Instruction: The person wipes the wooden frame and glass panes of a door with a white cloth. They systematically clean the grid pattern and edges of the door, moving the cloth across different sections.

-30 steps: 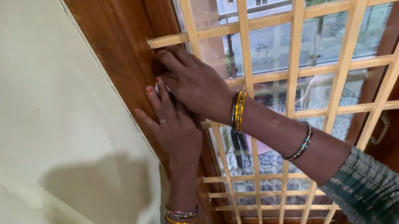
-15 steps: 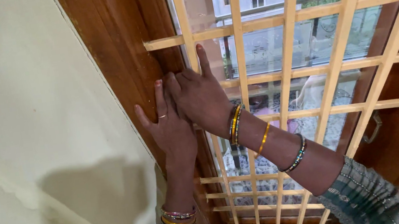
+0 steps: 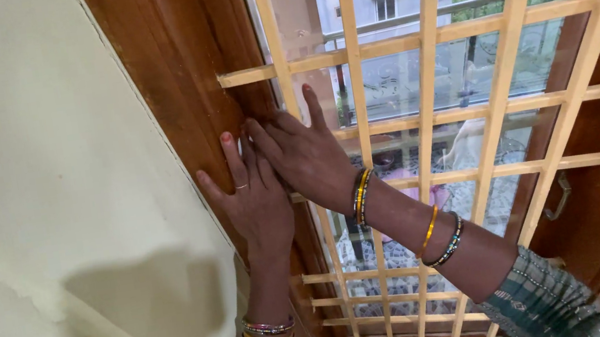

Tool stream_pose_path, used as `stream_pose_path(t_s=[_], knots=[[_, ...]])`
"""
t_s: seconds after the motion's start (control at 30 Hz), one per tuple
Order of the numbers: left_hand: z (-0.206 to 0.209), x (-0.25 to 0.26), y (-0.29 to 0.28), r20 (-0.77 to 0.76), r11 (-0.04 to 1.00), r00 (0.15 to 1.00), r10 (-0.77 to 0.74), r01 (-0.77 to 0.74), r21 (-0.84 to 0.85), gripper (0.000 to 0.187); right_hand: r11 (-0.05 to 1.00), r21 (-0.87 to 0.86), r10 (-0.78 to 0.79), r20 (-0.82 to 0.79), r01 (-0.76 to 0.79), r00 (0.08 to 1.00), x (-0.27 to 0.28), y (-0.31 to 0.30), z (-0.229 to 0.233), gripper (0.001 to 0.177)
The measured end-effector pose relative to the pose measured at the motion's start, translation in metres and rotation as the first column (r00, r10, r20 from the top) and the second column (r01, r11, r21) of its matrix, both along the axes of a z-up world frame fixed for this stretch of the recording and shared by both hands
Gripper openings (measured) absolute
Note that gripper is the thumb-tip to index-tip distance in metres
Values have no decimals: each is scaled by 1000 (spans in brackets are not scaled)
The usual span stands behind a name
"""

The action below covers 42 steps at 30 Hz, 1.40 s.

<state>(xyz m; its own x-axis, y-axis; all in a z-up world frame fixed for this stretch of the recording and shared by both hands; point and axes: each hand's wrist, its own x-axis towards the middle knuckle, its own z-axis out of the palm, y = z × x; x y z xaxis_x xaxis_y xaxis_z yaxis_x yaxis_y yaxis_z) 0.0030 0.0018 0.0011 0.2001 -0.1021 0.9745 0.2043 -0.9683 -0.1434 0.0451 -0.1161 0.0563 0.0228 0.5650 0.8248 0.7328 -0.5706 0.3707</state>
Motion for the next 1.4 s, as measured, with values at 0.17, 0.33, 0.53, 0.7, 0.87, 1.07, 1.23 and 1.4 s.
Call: stream_pose_path(t_s=[0.17, 0.33, 0.53, 0.7, 0.87, 1.07, 1.23, 1.4], knots=[[-17, 4, 9, 96, 983, 979, -179, 181, -14, 15, 998, 9, 67, -32, -66, 997, -2, -6, -9, 32], [-40, -1, -3, 230, 849, 820, -524, 524, 63, 5, 992, -25, 128, 11, -128, 992, -28, -44, -23, 32], [-2, 1, -40, 136, 807, 798, -587, 566, 166, 20, 995, 94, -37, 78, 30, 996, -33, -94, -10, 46], [10, 25, -52, 44, 897, 896, -442, 442, 18, 46, 981, -7, -193, 161, 196, 968, -1, -84, -5, 49], [-14, 44, -48, 87, 883, 880, -468, 470, -6, 41, 997, 33, -79, 71, 76, 994, 17, -81, -25, 39], [-20, 39, -48, 212, 754, 726, -654, 648, 109, 40, 974, 134, 180, 41, -184, 983, 12, -89, -21, 26], [4, 20, -50, 86, 827, 822, -562, 562, 31, 53, 993, 113, 36, 58, -42, 998, 0, -80, -7, 34], [-3, 31, -55, 70, 838, 837, -542, 545, -36, 47, 993, 75, 88, 16, -89, 996, 7, -80, -16, 30]])
